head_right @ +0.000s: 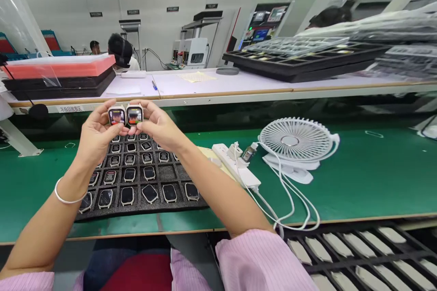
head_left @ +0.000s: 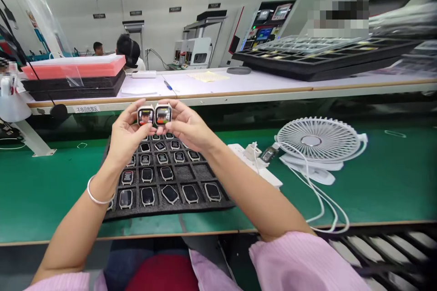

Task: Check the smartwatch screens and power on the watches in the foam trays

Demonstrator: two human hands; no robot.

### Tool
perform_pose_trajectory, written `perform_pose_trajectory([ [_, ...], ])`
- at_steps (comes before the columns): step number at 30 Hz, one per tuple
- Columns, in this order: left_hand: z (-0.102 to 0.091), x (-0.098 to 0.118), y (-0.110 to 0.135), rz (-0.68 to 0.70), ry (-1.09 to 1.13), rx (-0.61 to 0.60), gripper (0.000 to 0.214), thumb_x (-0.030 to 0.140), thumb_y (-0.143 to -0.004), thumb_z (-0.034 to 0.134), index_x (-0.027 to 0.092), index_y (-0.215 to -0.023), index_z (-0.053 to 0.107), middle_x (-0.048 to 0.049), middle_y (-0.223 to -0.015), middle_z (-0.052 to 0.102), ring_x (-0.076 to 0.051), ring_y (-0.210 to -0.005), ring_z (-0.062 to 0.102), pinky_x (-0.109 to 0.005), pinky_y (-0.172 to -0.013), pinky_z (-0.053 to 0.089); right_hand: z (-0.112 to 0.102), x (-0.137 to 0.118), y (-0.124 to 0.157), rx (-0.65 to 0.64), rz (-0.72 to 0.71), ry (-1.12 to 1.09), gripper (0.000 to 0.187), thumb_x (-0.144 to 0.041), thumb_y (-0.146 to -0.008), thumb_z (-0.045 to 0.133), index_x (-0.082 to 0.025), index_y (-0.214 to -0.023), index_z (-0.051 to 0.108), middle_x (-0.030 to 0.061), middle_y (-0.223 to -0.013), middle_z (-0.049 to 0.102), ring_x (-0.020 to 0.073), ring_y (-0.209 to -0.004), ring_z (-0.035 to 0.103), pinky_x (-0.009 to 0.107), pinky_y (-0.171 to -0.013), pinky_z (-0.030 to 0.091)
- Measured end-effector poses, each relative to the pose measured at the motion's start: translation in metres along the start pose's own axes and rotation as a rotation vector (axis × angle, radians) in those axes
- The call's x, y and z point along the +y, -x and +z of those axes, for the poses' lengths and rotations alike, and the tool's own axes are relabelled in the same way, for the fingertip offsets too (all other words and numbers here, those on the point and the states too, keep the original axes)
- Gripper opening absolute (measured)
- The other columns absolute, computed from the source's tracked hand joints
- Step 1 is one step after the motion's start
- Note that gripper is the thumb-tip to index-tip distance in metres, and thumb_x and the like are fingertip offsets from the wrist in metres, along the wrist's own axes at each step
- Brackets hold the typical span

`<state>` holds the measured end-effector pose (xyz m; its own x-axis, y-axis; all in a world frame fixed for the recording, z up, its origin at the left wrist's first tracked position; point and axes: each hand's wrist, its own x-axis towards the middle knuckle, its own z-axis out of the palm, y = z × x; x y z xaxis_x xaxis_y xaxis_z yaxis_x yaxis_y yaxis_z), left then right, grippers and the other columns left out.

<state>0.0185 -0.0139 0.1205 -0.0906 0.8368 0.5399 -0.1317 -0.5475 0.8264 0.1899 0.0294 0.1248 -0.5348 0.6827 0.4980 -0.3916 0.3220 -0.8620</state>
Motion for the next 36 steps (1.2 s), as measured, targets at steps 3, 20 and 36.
perform_pose_trajectory([
  [3, -0.005, -0.028, 0.028, -0.148, -0.007, 0.012, 0.061, 0.026, -0.067, 0.086, 0.023, -0.124, 0.063, -0.0025, -0.101, 0.07, -0.013, -0.069, 0.07, -0.026, -0.071, 0.063, -0.002, 0.035, 0.026, 0.045, 0.101, -0.084, 0.052, -0.014, -0.071, 0.068, -0.022, -0.119, 0.052, 0.0005, -0.098, 0.064, 0.0127, -0.073, 0.067, 0.027, -0.072, 0.055],
  [20, -0.013, -0.08, 0.083, -0.456, -0.041, 0.036, 0.05, 0.027, -0.071, 0.083, 0.018, -0.118, 0.065, -0.0054, -0.109, 0.07, -0.011, -0.064, 0.069, -0.025, -0.065, 0.064, -0.008, 0.102, 0.085, 0.152, 0.387, -0.221, 0.04, -0.025, -0.081, 0.074, -0.021, -0.117, 0.057, -0.0011, -0.087, 0.067, 0.0134, -0.067, 0.068, 0.028, -0.066, 0.053],
  [36, -0.016, -0.083, 0.089, -0.52, -0.006, 0.006, 0.046, 0.032, -0.078, 0.077, 0.018, -0.12, 0.064, -0.0086, -0.116, 0.07, -0.017, -0.066, 0.075, -0.028, -0.066, 0.066, -0.009, 0.105, 0.092, 0.193, 0.39, -0.148, 0.038, -0.021, -0.08, 0.072, -0.021, -0.115, 0.056, -0.0018, -0.086, 0.064, 0.0118, -0.065, 0.065, 0.026, -0.062, 0.05],
])
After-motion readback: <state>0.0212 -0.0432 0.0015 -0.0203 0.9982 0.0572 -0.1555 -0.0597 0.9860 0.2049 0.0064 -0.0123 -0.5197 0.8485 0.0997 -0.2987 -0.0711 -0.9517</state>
